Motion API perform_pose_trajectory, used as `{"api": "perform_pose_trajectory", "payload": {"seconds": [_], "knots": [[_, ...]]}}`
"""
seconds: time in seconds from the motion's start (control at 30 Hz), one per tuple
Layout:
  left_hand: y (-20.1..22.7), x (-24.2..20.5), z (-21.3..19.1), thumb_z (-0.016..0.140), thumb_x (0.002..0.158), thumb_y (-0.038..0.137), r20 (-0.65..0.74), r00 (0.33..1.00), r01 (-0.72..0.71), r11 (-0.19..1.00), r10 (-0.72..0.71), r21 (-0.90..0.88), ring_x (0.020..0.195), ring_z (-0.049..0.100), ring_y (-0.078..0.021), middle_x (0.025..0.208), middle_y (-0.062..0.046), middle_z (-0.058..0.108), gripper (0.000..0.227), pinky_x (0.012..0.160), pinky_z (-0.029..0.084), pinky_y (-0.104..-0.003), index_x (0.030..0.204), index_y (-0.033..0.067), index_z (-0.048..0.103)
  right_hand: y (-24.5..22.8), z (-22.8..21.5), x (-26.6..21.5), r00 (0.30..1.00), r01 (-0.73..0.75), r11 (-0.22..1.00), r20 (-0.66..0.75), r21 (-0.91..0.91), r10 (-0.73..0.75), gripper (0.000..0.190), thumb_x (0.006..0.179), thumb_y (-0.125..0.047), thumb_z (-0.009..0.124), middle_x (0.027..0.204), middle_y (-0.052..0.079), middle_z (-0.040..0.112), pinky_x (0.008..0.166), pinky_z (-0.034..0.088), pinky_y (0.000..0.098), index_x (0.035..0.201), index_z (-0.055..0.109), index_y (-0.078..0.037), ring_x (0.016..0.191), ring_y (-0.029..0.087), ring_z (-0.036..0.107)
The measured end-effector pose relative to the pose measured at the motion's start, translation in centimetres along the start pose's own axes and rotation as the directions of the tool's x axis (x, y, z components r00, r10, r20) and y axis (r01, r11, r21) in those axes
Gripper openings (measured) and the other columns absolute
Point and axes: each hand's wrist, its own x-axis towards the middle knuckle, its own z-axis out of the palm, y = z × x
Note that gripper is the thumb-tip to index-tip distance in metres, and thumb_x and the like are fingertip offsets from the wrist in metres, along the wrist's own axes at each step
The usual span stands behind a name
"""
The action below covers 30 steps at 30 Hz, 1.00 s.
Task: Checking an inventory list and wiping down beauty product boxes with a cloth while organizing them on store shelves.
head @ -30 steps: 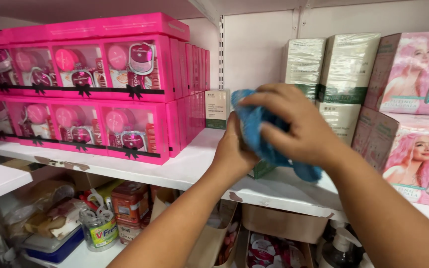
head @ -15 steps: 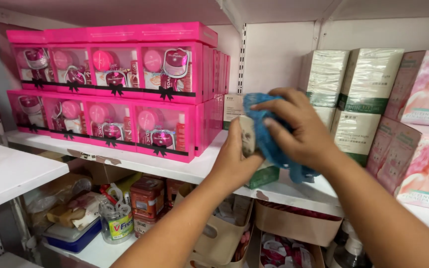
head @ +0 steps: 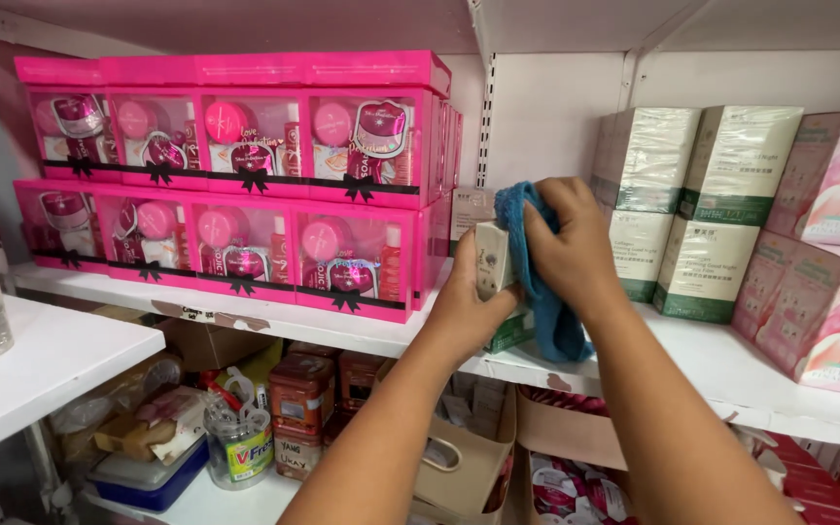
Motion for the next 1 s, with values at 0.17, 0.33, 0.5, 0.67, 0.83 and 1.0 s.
{"api": "perform_pose_trajectory", "payload": {"seconds": [0.17, 0.33, 0.5, 0.67, 0.83, 1.0], "knots": [[0.5, 0.6, -0.2, 0.077, 0.082, 0.01, -0.015, 1.0, -0.009, 0.989, 0.011, 0.147, 0.128, 0.06, -0.024, 0.141, -0.012, 0.059, 0.093, 0.102, 0.05, -0.036, 0.158, 0.0151, 0.022, -3.6, 1.5, -3.6, 0.915, 0.378, 0.921, -0.112, -0.093, -0.387, 0.025, 0.094, -0.006, 0.065, 0.135, 0.019, 0.055, 0.11, 0.04, 0.047, 0.119, 0.063, -0.006, 0.127, 0.039, 0.05], [0.9, -0.4, -0.5, 0.083, 0.072, 0.011, -0.021, 0.997, 0.075, 0.966, -0.072, 0.247, 0.127, 0.059, -0.0215, 0.14, -0.01, 0.056, 0.108, 0.104, 0.048, -0.034, 0.157, 0.0171, 0.016, -1.3, 2.9, -4.2, 0.945, 0.287, 0.946, -0.118, -0.149, -0.305, 0.063, 0.083, 0.0, 0.062, 0.149, 0.028, 0.037, 0.116, 0.031, 0.0525, 0.145, 0.049, -0.008, 0.138, 0.048, 0.038], [-1.3, 0.1, -1.1, 0.069, 0.075, 0.005, 0.071, 0.994, -0.08, 0.99, 0.088, -0.113, 0.131, 0.056, -0.0191, 0.143, -0.008, 0.057, 0.1, 0.108, 0.046, -0.033, 0.163, 0.0117, 0.023, 0.6, 3.5, -4.1, 0.972, 0.108, 0.988, -0.196, -0.112, -0.128, 0.07, 0.092, -0.001, 0.061, 0.15, 0.024, 0.041, 0.121, 0.033, 0.0495, 0.156, 0.035, -0.01, 0.14, 0.043, 0.04], [-0.4, -0.1, -0.7, 0.069, 0.092, 0.023, -0.001, 0.998, 0.054, 0.964, -0.056, -0.259, 0.115, 0.059, -0.0186, 0.132, -0.012, 0.062, 0.072, 0.096, 0.05, -0.034, 0.157, 0.009, 0.04, 0.2, 2.9, -4.8, 0.97, 0.056, 0.997, -0.235, -0.047, -0.066, 0.06, 0.1, -0.008, 0.061, 0.152, 0.023, 0.042, 0.119, 0.035, 0.0477, 0.154, 0.035, -0.01, 0.141, 0.042, 0.042], [-2.1, 0.9, -0.9, 0.049, 0.108, 0.043, -0.103, 0.995, -0.016, 0.978, -0.006, -0.207, 0.124, 0.059, -0.0136, 0.14, -0.008, 0.063, 0.056, 0.104, 0.048, -0.029, 0.153, 0.0111, 0.044, -4.7, 2.4, -7.8, 0.977, 0.187, 0.966, -0.072, -0.177, -0.202, 0.061, 0.094, -0.003, 0.056, 0.154, 0.028, 0.038, 0.119, 0.029, 0.0533, 0.152, 0.041, -0.014, 0.141, 0.046, 0.038], [-3.3, 1.5, -0.7, 0.05, 0.1, 0.043, -0.088, 0.984, 0.126, 0.951, -0.156, -0.284, 0.126, 0.058, -0.0153, 0.141, -0.004, 0.057, 0.064, 0.104, 0.049, -0.031, 0.157, 0.0214, 0.029, -4.6, 2.2, -9.0, 0.984, 0.168, 0.985, 0.062, -0.041, -0.165, 0.059, 0.1, -0.008, 0.054, 0.158, 0.03, 0.034, 0.121, 0.027, 0.0529, 0.156, 0.038, -0.015, 0.148, 0.046, 0.032]]}}
